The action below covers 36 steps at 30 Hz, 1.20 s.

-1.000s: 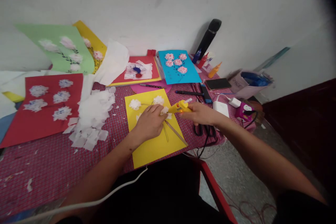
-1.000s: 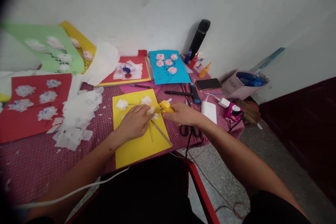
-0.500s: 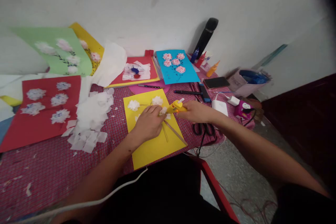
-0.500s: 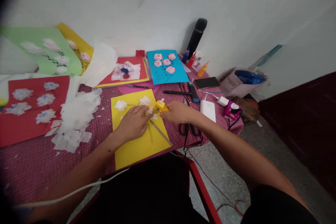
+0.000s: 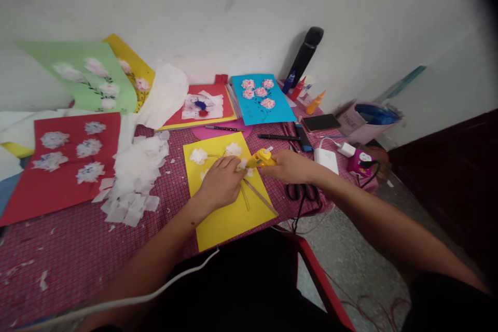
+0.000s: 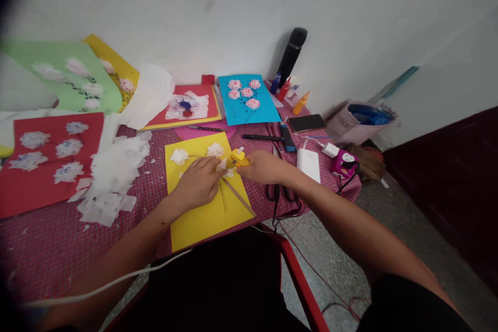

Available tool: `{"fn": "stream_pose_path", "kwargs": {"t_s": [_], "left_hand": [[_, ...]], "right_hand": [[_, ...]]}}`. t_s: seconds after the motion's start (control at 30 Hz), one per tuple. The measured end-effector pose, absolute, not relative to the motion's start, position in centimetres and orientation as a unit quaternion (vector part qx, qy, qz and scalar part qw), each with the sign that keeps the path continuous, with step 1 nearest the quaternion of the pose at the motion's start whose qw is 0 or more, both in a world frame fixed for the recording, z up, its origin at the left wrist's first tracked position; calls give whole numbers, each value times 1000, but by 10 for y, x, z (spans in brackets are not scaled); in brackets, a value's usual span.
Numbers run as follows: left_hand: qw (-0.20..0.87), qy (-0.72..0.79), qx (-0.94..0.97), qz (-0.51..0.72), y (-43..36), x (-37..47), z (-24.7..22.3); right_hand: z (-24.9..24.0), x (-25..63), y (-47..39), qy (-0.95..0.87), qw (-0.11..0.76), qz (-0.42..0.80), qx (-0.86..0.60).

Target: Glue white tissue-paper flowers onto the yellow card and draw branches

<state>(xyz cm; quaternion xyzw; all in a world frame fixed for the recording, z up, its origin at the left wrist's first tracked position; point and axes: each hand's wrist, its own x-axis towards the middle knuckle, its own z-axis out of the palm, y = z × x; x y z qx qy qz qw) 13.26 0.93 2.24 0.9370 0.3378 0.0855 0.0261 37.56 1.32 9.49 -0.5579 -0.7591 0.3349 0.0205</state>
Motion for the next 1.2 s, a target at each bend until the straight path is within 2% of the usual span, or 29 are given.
{"fn": "stream_pose_path", "kwargs": {"t_s": [0.13,0.5,1.2], "left_hand": [[29,338,937,86,9,132,22],[26,339,937,85,10,133,21],[46,335,936,97,9,131,22]], "right_hand": [[99,372,13,-760,-25,306,-573],[103,369,12,-748,-68,284,-597],[121,377,0,-719,1,332,-611]]}}
